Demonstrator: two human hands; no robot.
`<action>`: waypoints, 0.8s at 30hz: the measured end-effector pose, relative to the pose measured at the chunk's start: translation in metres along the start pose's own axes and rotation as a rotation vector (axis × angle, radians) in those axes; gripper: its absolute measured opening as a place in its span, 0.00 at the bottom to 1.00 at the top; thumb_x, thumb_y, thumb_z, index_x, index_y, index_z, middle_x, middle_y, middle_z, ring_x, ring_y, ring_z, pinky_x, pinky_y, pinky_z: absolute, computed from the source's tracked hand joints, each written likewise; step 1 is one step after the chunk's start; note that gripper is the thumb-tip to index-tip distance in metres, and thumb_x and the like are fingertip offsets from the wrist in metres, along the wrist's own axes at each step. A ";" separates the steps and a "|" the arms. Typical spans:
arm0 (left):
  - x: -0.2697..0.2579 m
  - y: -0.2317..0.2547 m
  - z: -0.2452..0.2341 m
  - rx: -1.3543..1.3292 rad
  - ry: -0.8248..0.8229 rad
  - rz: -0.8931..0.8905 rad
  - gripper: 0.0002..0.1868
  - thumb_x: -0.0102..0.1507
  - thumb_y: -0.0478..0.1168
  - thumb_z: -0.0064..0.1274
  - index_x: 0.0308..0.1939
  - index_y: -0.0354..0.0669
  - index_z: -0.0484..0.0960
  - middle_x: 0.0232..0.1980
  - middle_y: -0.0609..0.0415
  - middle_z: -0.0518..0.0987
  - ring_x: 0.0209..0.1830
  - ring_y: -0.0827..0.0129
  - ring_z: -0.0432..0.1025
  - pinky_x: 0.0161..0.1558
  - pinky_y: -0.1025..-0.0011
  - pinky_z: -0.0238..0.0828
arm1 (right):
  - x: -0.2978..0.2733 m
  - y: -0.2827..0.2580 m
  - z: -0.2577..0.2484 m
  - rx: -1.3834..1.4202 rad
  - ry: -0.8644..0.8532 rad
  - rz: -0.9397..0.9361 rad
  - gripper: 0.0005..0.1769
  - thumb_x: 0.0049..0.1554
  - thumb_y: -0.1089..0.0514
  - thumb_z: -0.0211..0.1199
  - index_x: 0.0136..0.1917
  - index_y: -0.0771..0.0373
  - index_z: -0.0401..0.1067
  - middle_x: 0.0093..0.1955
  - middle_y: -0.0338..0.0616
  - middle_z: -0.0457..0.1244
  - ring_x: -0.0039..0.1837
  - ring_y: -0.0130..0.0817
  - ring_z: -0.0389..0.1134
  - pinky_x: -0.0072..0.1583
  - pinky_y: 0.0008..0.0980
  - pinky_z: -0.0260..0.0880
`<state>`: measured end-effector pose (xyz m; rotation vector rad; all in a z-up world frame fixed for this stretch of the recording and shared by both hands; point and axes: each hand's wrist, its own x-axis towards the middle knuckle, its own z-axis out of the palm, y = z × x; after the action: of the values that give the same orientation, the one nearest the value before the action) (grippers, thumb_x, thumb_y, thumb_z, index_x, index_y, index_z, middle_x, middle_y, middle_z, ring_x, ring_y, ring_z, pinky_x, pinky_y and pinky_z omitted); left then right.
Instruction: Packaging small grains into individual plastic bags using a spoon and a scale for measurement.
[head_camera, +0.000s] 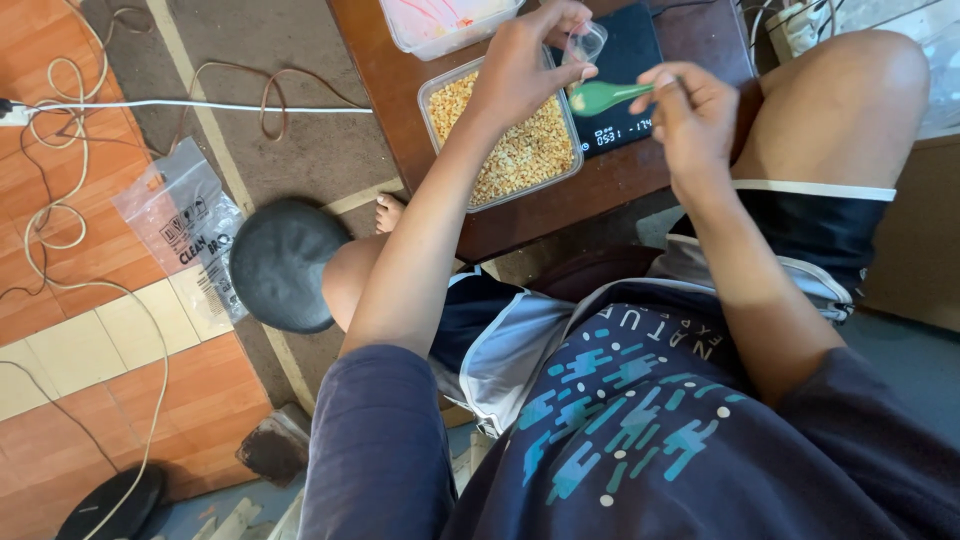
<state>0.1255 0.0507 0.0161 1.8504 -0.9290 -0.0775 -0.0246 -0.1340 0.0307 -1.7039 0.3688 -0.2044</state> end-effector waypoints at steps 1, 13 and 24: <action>0.000 0.002 -0.001 0.005 -0.015 -0.021 0.26 0.56 0.37 0.76 0.54 0.47 0.79 0.52 0.55 0.85 0.44 0.71 0.83 0.48 0.70 0.82 | 0.001 -0.003 -0.003 0.039 0.041 -0.068 0.12 0.74 0.63 0.51 0.55 0.61 0.77 0.40 0.44 0.69 0.31 0.19 0.54 0.35 0.19 0.52; 0.000 0.007 -0.001 0.018 -0.037 -0.035 0.28 0.56 0.40 0.77 0.56 0.48 0.79 0.53 0.55 0.85 0.47 0.68 0.82 0.48 0.68 0.81 | 0.017 -0.029 -0.003 -0.201 0.164 -0.637 0.13 0.75 0.62 0.50 0.60 0.72 0.74 0.46 0.56 0.71 0.51 0.41 0.73 0.55 0.38 0.70; 0.000 0.013 -0.004 -0.021 -0.037 0.006 0.28 0.56 0.39 0.77 0.56 0.49 0.78 0.51 0.56 0.86 0.48 0.67 0.81 0.49 0.68 0.79 | 0.011 -0.040 -0.001 -0.340 0.106 -0.814 0.19 0.78 0.57 0.49 0.60 0.75 0.75 0.48 0.59 0.71 0.52 0.51 0.75 0.51 0.44 0.73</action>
<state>0.1194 0.0511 0.0286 1.8317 -0.9561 -0.1180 -0.0091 -0.1334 0.0688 -2.1104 -0.2532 -0.8665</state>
